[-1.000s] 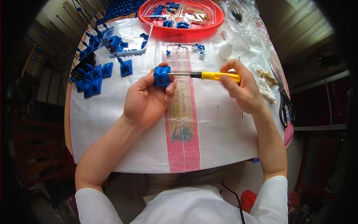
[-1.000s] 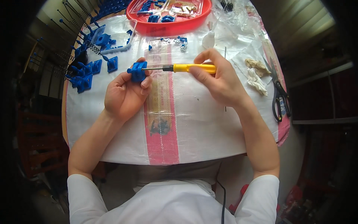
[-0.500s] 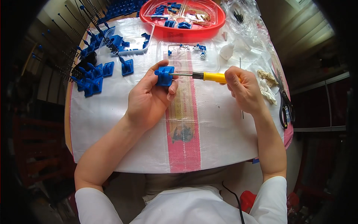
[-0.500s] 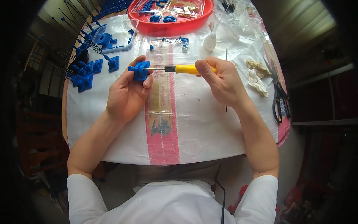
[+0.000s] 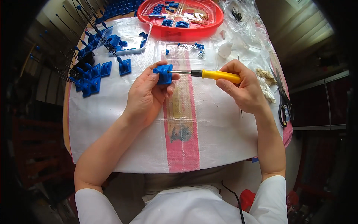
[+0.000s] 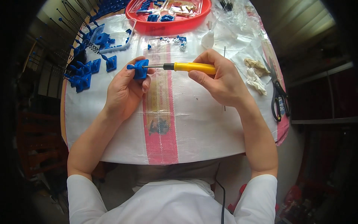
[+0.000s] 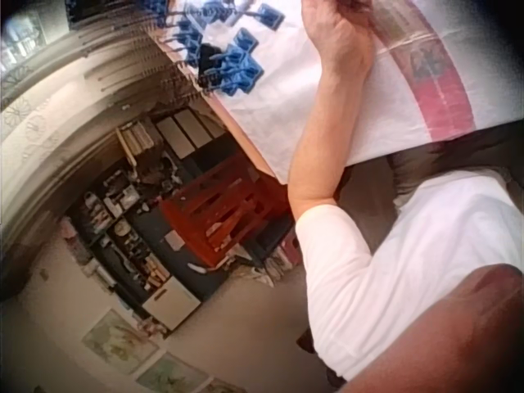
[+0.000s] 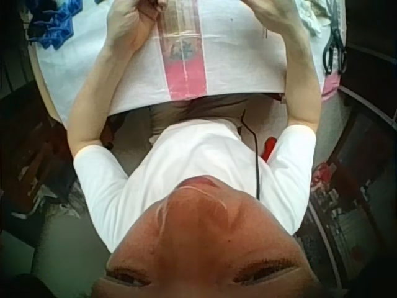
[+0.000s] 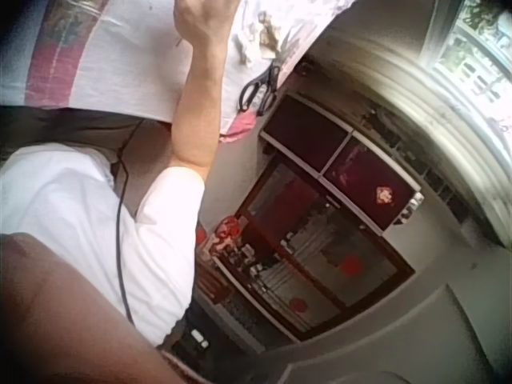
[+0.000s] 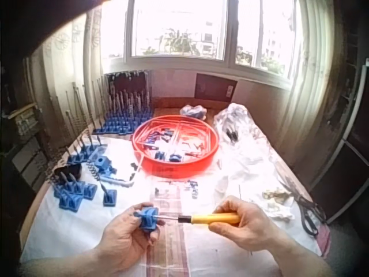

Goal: Assembling small plastic and metal components, including springs and rods, onto a blue base.

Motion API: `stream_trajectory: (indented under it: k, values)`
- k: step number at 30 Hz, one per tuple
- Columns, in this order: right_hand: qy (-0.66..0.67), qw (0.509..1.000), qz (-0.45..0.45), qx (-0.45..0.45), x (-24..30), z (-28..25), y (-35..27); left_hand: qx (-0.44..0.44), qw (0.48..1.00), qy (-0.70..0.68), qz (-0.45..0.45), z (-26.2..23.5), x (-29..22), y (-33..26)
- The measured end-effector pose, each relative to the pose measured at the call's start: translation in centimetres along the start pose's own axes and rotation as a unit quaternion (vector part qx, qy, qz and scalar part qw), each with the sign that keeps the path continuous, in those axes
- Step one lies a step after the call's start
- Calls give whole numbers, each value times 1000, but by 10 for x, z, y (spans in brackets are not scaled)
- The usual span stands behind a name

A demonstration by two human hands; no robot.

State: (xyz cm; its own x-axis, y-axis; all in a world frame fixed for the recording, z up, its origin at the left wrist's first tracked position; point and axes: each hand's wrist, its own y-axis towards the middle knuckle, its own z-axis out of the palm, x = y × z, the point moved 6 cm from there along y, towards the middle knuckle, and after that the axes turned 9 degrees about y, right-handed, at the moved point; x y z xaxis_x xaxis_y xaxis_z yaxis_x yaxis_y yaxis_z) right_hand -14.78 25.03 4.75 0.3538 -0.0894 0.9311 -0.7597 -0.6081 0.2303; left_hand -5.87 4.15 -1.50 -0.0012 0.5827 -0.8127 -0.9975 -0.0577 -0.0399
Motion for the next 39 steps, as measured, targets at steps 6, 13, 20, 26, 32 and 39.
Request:
stream_trajectory:
  k: [6, 13, 20, 26, 32, 39]
  values:
    - [-131, 984, 72, 101, -13, -2, 1, 5, 999, 38, 20, 0, -3, -2]
    - [-158, 979, -122, 50, 6, 2, -3, 17, 998, 61, 2, 14, -7, -4]
    - [-131, 987, -20, 95, 11, 7, -6, 30, 986, 161, 23, 10, -4, -4]
    - [-171, 975, -127, 55, 29, 9, -5, 22, 983, 182, 8, 11, -2, -5]
    - [-103, 990, -95, 23, 13, 13, -3, -4, 985, 170, 36, 8, -1, -4]
    - [38, 997, 66, 27, -4, 8, -4, -14, 984, 173, 35, 7, 0, -5]
